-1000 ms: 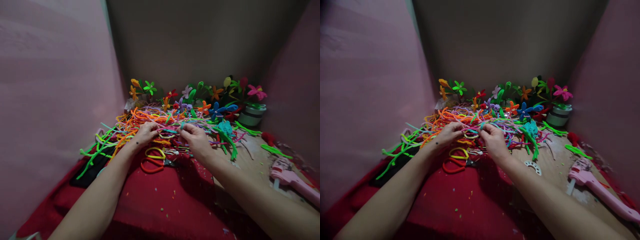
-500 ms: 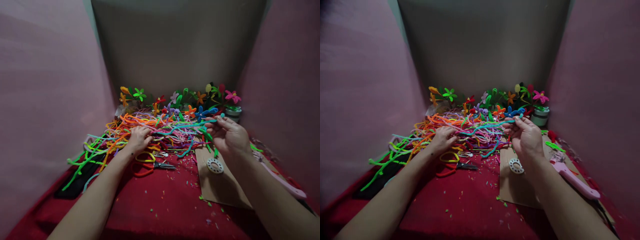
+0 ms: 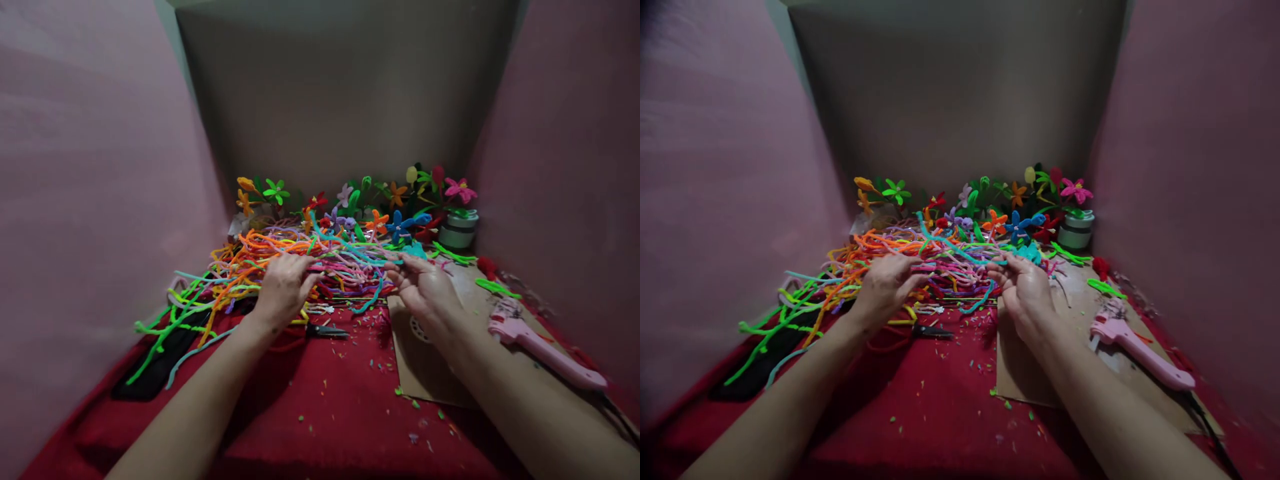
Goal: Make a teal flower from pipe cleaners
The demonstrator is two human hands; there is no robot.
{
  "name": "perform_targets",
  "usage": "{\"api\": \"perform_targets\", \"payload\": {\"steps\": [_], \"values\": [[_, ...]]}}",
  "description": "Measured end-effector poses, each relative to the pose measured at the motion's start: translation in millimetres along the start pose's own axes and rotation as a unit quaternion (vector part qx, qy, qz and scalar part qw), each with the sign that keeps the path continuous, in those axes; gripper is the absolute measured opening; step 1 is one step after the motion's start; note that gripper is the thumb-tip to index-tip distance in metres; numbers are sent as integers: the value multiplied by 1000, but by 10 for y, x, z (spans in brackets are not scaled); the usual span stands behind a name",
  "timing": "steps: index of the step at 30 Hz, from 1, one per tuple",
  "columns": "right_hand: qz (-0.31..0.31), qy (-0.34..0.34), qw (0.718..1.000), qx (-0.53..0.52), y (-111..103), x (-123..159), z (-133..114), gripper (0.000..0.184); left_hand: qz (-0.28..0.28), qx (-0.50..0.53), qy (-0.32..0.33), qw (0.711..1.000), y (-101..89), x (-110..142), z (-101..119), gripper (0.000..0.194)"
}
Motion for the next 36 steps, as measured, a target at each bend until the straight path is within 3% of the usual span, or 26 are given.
{"api": "perform_targets", "payload": {"steps": [1,2,3,4,7,9,12,15,18,22,26,31,36], "values": [[-6,7,1000,-2,-15,10,80,11,-53,114,-54,991,46,24,59,32],[-16,19,1000,5,-33,21,149,10,-112,227,-110,961,108,51,110,42],[-33,31,999,14,-53,32,209,10,-176,326,-157,915,176,80,158,46],[-46,43,998,21,-78,44,260,10,-190,407,-187,874,225,100,196,42],[-74,59,995,36,-159,75,361,10,-126,584,-221,771,297,122,251,27],[-77,70,994,36,-181,90,377,10,-93,632,-223,736,310,129,262,20],[-60,58,996,-28,-133,103,280,13,-70,655,-236,714,334,145,259,17],[1,89,990,-106,-66,116,136,16,-34,695,-260,670,392,149,217,15],[-10,122,984,-129,-47,130,60,17,14,712,-257,653,429,121,136,15],[-67,129,976,-164,-101,132,90,21,36,715,-268,645,412,69,57,16],[-71,145,971,-178,-123,143,137,21,80,731,-296,609,337,37,69,20],[-73,162,969,-170,-73,184,137,21,46,774,-277,567,264,23,165,22],[-72,168,974,-132,-67,190,96,17,24,775,-256,577,265,35,204,20]]}}
Point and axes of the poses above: each hand's wrist, its own x-axis away from the middle knuckle, its own y-axis out of the palm, z = x × y, the point moved 2 cm from there along -x, towards the middle knuckle, and after that the axes turned 1 degree about x, right-handed, at the moved point
